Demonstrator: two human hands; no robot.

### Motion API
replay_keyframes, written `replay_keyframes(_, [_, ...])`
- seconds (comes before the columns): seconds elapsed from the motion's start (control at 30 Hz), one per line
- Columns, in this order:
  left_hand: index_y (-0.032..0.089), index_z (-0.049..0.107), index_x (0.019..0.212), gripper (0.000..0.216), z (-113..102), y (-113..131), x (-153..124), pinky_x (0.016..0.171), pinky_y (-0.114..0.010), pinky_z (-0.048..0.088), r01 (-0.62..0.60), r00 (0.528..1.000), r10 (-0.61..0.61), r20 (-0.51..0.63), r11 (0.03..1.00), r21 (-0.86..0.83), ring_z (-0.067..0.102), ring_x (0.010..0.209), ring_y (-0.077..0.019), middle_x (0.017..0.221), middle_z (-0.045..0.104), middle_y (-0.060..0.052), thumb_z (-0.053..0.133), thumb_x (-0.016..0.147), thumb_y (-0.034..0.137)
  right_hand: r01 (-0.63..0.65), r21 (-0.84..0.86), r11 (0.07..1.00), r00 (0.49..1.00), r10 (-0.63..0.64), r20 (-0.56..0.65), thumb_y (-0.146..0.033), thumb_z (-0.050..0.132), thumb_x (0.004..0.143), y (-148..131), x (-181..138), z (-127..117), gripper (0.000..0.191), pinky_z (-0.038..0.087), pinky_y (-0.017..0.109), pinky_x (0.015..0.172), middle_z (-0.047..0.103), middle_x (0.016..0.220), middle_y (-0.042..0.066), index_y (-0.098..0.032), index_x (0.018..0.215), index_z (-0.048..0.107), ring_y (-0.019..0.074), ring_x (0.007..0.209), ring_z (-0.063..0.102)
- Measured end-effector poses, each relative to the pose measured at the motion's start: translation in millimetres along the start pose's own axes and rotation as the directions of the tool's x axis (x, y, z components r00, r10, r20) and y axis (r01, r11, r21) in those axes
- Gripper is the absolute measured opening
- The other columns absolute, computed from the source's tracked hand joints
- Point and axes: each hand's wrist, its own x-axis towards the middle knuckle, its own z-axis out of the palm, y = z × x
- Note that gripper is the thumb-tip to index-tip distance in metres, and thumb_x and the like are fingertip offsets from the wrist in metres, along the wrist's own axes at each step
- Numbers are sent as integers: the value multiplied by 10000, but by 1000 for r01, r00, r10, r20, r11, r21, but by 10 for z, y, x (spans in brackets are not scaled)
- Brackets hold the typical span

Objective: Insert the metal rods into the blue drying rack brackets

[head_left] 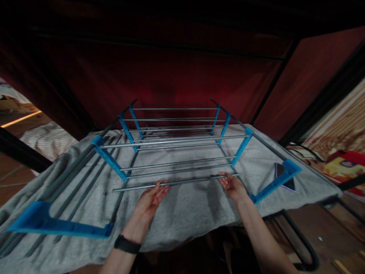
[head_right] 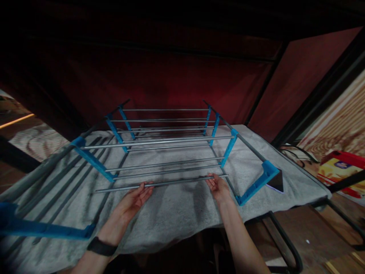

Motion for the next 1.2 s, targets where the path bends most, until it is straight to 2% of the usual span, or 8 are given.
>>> replay_keyframes(0.17, [105, 662, 824, 224, -117, 96, 81, 608, -249, 639, 1, 995, -3, -96, 1000, -25, 746, 706, -171, 796, 732, -94, 508, 950, 4, 37, 12, 999, 998, -36, -50, -50, 492, 925, -142, 62, -102, 209, 623, 237, 682, 707, 721, -8, -200, 831, 603, 104, 647, 696])
replay_keyframes(0.37, [138, 647, 825, 215, -164, 137, 110, 607, -234, 645, -13, 992, 7, -127, 999, -48, 738, 676, -149, 764, 724, -66, 523, 962, 29, 81, 15, 997, 993, -79, -82, -67, 502, 923, -192, 89, -170, 177, 621, 237, 695, 713, 742, -21, -204, 883, 606, 98, 639, 694])
replay_keyframes(0.6, [96, 676, 807, 185, -30, 13, 4, 682, -262, 653, -12, 1000, 12, -5, 1000, 18, 772, 762, -197, 809, 762, -105, 579, 918, -17, 76, -9, 997, 994, -76, -72, -55, 509, 904, -138, 73, -150, 187, 624, 240, 674, 713, 721, -22, -215, 883, 604, 103, 629, 690])
replay_keyframes(0.83, [84, 719, 843, 165, 31, -103, -10, 686, -260, 639, 43, 998, -45, 47, 998, 42, 778, 761, -203, 828, 784, -121, 600, 915, -6, 63, -30, 998, 994, -65, -91, -42, 461, 907, -176, 31, -118, 215, 627, 261, 644, 724, 738, -17, -240, 909, 545, 120, 651, 711])
replay_keyframes(1.0, [88, 722, 823, 144, 9, -126, 3, 709, -272, 635, 31, 998, -33, 56, 999, 32, 780, 781, -212, 827, 786, -121, 633, 904, 9, 74, -35, 997, 993, -77, -90, -23, 467, 900, -185, 19, -101, 235, 625, 254, 661, 723, 758, -25, -246, 927, 536, 112, 663, 713])
replay_keyframes(1.2, [108, 730, 771, 100, 73, -189, -30, 741, -270, 622, -23, 992, 21, 122, 1000, 15, 781, 840, -223, 841, 790, -94, 735, 840, 37, 81, -44, 996, 993, -84, -82, -47, 481, 921, -144, 38, -136, 200, 629, 258, 678, 716, 745, -29, -236, 909, 547, 106, 654, 701])
